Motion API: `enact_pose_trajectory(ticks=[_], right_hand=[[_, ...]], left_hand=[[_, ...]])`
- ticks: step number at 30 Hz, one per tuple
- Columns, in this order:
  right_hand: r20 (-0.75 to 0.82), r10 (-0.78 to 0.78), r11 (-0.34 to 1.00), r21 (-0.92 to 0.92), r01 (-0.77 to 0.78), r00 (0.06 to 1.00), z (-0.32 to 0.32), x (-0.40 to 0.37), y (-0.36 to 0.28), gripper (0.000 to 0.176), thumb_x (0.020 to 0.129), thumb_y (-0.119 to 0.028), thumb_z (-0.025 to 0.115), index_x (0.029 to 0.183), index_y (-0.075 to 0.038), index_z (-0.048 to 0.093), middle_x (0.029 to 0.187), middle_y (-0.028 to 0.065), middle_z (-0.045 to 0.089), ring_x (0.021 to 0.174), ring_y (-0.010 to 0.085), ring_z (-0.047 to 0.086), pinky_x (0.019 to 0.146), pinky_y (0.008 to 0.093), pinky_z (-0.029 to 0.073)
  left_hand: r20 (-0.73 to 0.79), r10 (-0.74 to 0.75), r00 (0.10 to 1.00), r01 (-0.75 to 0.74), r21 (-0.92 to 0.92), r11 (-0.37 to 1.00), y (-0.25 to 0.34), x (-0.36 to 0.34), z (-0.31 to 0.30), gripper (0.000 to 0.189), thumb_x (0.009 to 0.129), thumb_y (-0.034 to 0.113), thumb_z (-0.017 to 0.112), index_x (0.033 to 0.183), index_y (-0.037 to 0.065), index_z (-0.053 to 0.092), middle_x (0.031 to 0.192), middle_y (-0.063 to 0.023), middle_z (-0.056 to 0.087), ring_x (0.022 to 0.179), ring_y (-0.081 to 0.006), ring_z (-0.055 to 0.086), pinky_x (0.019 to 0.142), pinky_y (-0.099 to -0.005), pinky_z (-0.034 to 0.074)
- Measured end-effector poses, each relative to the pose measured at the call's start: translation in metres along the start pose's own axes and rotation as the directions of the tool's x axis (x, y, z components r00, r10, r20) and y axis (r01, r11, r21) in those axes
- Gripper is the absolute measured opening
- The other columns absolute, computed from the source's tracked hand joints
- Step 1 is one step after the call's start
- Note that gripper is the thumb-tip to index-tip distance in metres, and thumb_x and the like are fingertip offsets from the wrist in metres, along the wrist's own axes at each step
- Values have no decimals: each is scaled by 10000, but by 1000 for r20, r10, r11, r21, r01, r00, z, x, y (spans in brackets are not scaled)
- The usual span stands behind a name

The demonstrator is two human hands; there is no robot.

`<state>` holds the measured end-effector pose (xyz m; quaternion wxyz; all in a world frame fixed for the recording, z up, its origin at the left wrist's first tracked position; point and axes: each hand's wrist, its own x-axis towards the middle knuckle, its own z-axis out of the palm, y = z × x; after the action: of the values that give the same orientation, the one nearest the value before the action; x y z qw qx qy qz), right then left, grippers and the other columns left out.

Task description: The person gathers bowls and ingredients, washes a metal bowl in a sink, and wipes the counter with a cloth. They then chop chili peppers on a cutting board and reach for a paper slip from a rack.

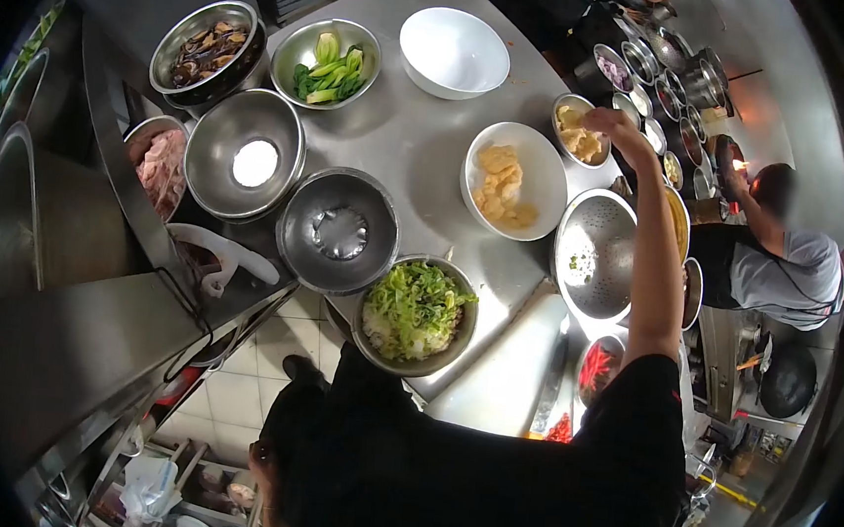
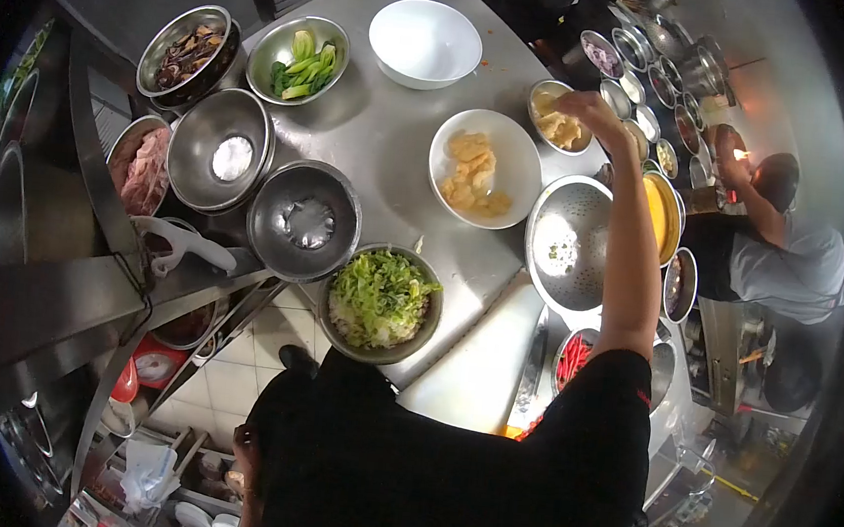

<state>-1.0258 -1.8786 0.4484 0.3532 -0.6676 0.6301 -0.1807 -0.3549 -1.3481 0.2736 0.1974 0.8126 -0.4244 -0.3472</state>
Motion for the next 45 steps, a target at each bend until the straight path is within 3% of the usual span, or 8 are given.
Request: enact_pose_trajectory(ticks=[8, 11, 13, 23, 27, 30, 35, 45], right_hand=[[-655, -25, 667, -574, -475, 756, 10, -17, 71, 349, 738, -293, 629, 1009, -75, 658, 891, 220, 644, 871, 347, 626, 788, 374, 485], [-613, 290, 645, -442, -623, 735, 7, 3, 160, 290, 736, -163, 607, 975, -3, 641, 832, 200, 642, 817, 349, 643, 740, 407, 535], [-280, 702, 611, 709, -352, 654, 14, -2, 145, 198, 714, -50, 596, 895, 29, 609, 791, 156, 623, 769, 333, 652, 632, 420, 580], [-141, 587, 645, 676, -356, 797, 47, 2, 66, 251, 761, 12, 555, 1008, -5, 513, 755, 117, 612, 611, 239, 640, 512, 360, 557], [-528, -134, 857, -486, -169, 839, 51, -7, 42, 606, 679, 52, 596, 1236, -159, 484, 1122, 173, 558, 1012, 307, 575, 851, 385, 494], [-29, -402, 494, -848, 190, 915, 53, -5, -1, 698, 612, 31, 652, 1259, -162, 476, 1269, 168, 464, 1134, 337, 481, 949, 375, 424], [286, -211, 669, -654, 351, 935, 66, 37, 12, 608, 605, -5, 666, 1188, -147, 571, 1180, 125, 557, 1036, 310, 557, 901, 371, 452], [-17, 16, 962, 272, -10, 1000, 24, 63, -29, 529, 730, -192, 722, 1196, -57, 509, 1016, 70, 623, 850, 175, 624, 606, 277, 533]], left_hand=[[36, 27, 999, -27, -16, 1000, -18, 9, 0, 106, 794, 65, 528, 859, 17, 597, 812, -142, 585, 729, -294, 570, 657, -379, 453], [35, -2, 999, 3, -11, 1000, -18, 7, -3, 100, 787, 66, 529, 846, 21, 595, 806, -144, 583, 728, -300, 564, 663, -383, 450], [28, 40, 999, -40, -1, 999, -23, 5, -3, 101, 786, 59, 526, 849, 23, 597, 801, -146, 584, 726, -302, 559, 664, -385, 445], [-29, 29, 999, -30, -34, 999, -40, 5, 5, 101, 812, 81, 512, 831, 34, 599, 765, -140, 566, 711, -305, 548, 644, -392, 428], [-35, 17, 999, -16, 12, 1000, -43, 5, 5, 86, 807, 74, 519, 825, 32, 592, 759, -141, 561, 695, -298, 543, 629, -385, 428], [-44, 68, 997, -67, 23, 997, -38, 3, 5, 82, 808, 74, 521, 829, 32, 587, 758, -141, 558, 687, -295, 543, 617, -381, 429], [-9, 51, 999, -51, -45, 998, -30, 4, 1, 89, 820, 87, 520, 838, 27, 584, 758, -141, 557, 681, -292, 540, 606, -376, 425], [-57, 34, 998, -36, -33, 999, -22, -8, 3, 108, 818, 99, 520, 837, 17, 587, 764, -143, 557, 691, -294, 535, 629, -392, 419]])
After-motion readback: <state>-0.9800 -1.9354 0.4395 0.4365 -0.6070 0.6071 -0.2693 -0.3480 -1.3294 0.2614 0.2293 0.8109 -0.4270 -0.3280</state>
